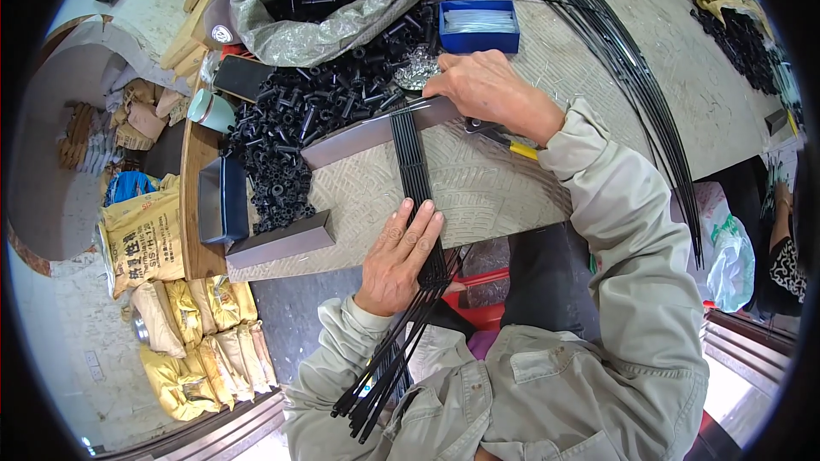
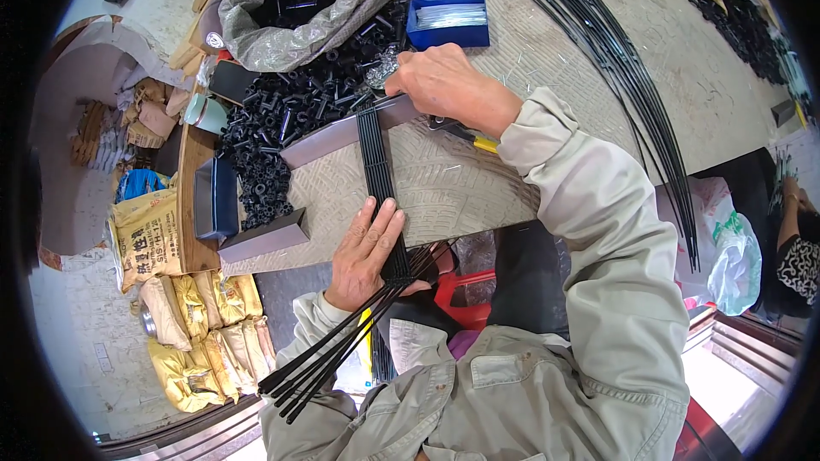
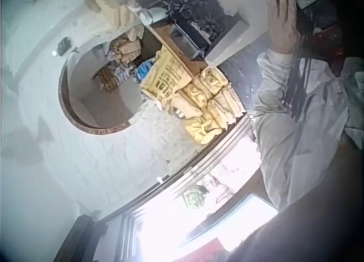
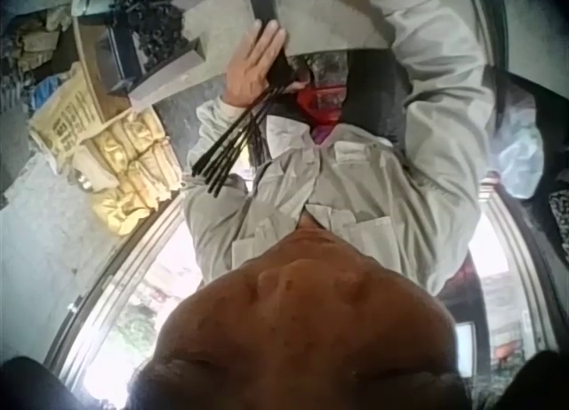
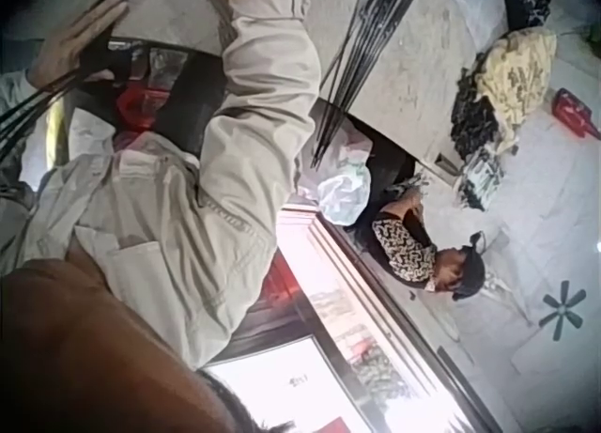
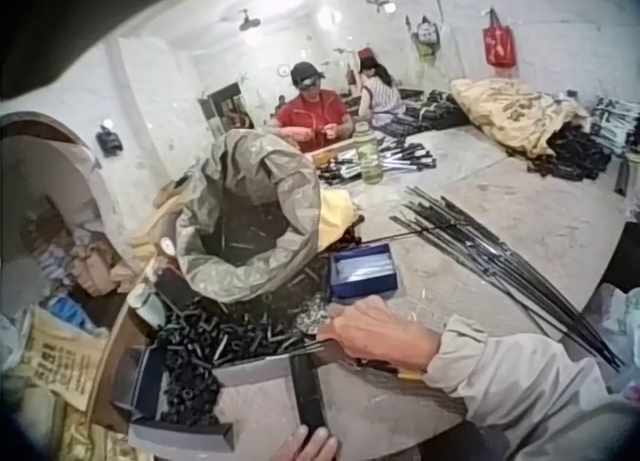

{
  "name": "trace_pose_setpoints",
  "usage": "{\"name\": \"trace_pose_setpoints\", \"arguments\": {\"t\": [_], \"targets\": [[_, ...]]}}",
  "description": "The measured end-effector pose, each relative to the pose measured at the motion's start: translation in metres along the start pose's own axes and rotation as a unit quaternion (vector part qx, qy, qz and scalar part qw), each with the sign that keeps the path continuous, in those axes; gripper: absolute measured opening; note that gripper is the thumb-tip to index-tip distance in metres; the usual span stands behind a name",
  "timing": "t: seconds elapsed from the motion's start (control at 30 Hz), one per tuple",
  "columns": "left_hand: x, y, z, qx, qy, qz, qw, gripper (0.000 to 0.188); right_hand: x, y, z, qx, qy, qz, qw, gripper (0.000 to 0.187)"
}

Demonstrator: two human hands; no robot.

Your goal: Assembling multiple rods into a central hub connector using pliers and a hammer.

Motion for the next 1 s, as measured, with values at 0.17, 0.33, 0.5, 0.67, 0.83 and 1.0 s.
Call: {"name": "trace_pose_setpoints", "arguments": {"t": [0.17, 0.33, 0.5, 0.67, 0.83, 1.0], "targets": [[0.0, 0.0, 0.0, 0.004, -0.004, -0.003, 1.0, 0.079, 0.0, 0.001, 0.0, 0.0, -0.012, 0.0, 1.0, 0.023], [0.0, 0.0, 0.0, 0.006, -0.004, -0.001, 1.0, 0.079, 0.001, 0.004, -0.002, -0.01, -0.029, 0.015, 0.999, 0.017], [0.001, -0.001, 0.0, 0.005, -0.009, -0.002, 1.0, 0.08, 0.003, 0.003, -0.006, 0.024, -0.044, 0.037, 0.998, 0.015], [0.0, 0.001, 0.0, 0.007, -0.01, 0.006, 1.0, 0.081, 0.006, 0.001, -0.011, 0.037, -0.035, 0.019, 0.999, 0.007], [0.0, -0.001, 0.001, 0.009, -0.001, 0.006, 1.0, 0.081, 0.005, 0.012, -0.006, 0.035, -0.056, 0.07, 0.995, 0.008], [0.001, 0.001, -0.005, 0.006, 0.004, 0.002, 1.0, 0.081, 0.004, 0.01, -0.015, 0.016, -0.055, 0.067, 0.996, 0.009]]}}
Point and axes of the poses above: each hand's wrist, its own x-axis towards the middle knuckle, its own z-axis out of the back of the hand, y = z × x, the point moved 9 cm from there along x, towards the middle knuckle, and after that the axes turned 6 degrees about -y, right-handed, at the moved point
